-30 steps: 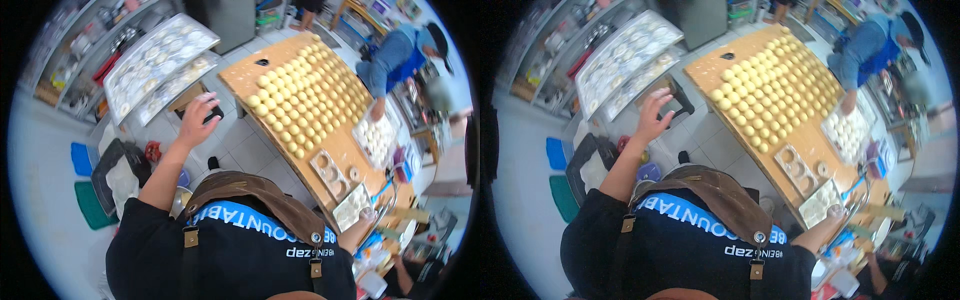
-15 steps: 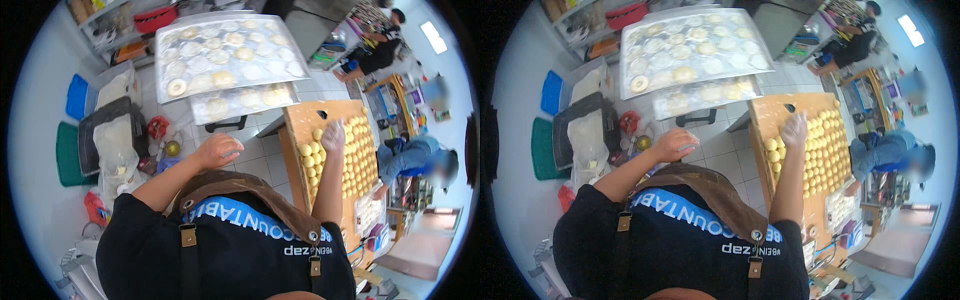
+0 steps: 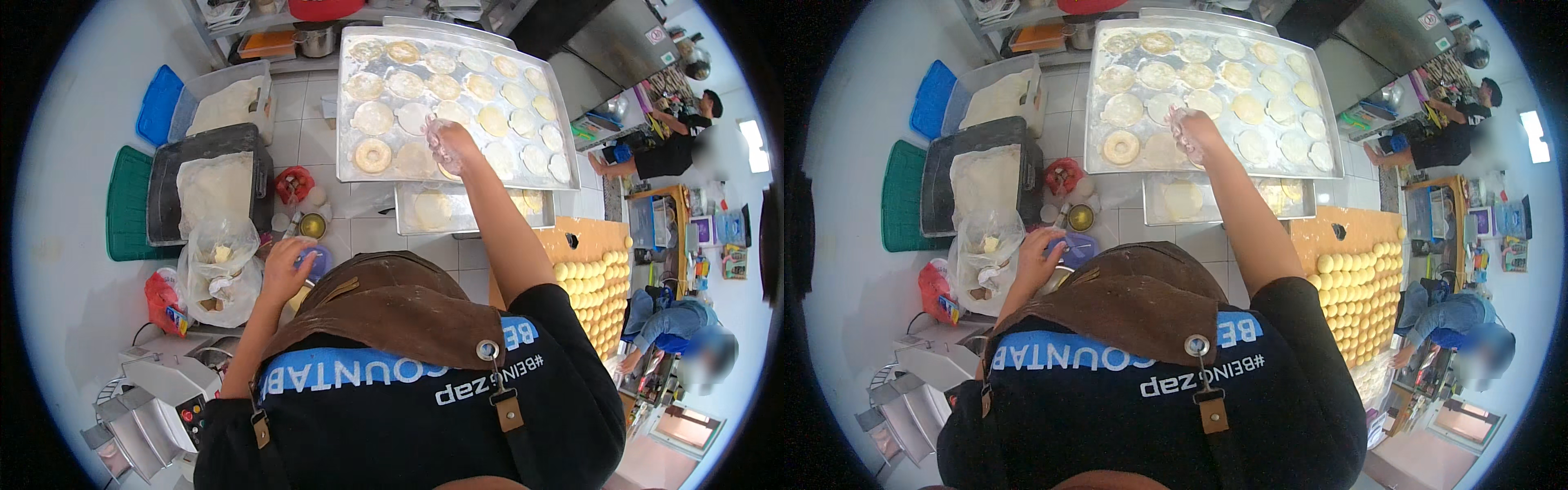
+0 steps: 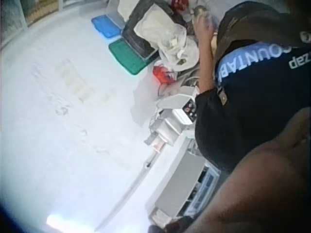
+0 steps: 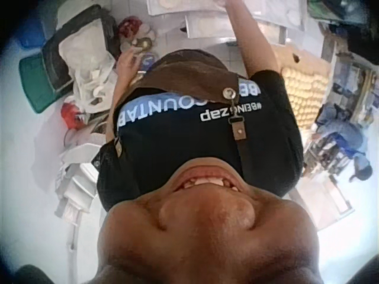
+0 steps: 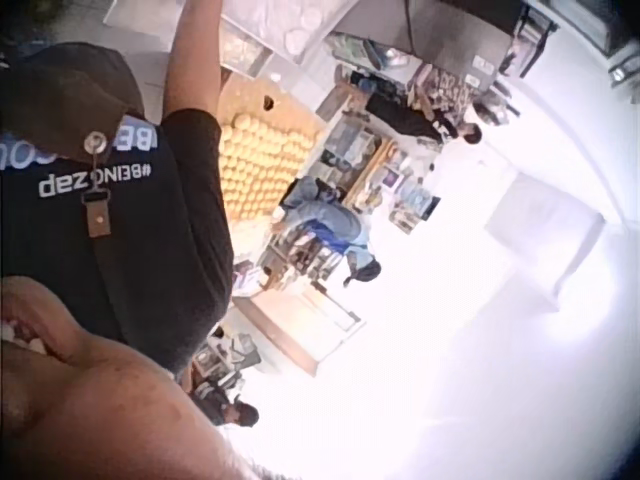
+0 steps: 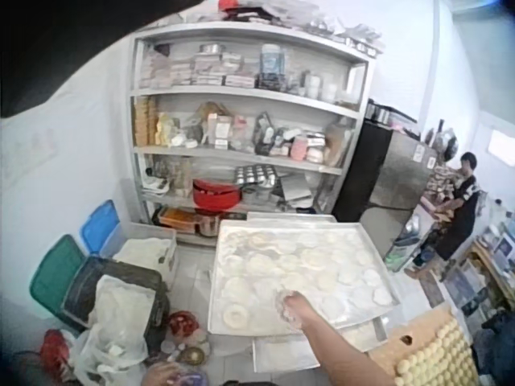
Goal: The person shapes dough balls by hand, presses them into a circular mold to form rings, and places the shaped dough onto baking sheets.
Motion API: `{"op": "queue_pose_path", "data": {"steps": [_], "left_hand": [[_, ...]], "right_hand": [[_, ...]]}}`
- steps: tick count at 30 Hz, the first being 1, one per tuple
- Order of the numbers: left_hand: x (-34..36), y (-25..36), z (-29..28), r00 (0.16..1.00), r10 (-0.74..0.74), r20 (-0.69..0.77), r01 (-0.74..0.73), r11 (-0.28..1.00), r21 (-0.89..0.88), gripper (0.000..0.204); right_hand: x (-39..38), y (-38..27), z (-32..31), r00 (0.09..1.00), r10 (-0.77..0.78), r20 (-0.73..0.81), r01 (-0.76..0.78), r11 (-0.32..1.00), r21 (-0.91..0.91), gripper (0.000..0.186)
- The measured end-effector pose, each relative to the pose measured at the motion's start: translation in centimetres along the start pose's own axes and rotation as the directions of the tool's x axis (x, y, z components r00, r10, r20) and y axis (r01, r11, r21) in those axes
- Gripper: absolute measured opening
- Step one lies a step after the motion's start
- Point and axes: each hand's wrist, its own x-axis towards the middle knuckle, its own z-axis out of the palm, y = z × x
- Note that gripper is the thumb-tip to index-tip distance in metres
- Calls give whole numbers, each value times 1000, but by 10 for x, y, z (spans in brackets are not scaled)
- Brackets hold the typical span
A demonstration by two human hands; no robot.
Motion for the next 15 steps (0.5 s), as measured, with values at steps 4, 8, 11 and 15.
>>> {"op": "queue_pose_path", "data": {"steps": [4, 8, 11, 15], "left_hand": [[-16, -9, -3, 995, -102, -18, 103, 994, 36, 18], [-20, -10, -2, 986, -155, -61, 156, 988, 3, 18], [-19, -12, 1, 979, -187, -79, 188, 982, 8, 17], [-10, -15, 2, 976, -197, -94, 200, 979, 25, 17]], "right_hand": [[20, 4, 16, 998, 50, -32, -50, 999, 7, 21], [19, 5, 10, 990, 47, 136, -39, 998, -58, 23], [16, -3, 6, 998, 58, -8, -59, 976, -208, 22], [46, -9, -14, 993, 50, -110, -80, 955, -284, 15]]}}
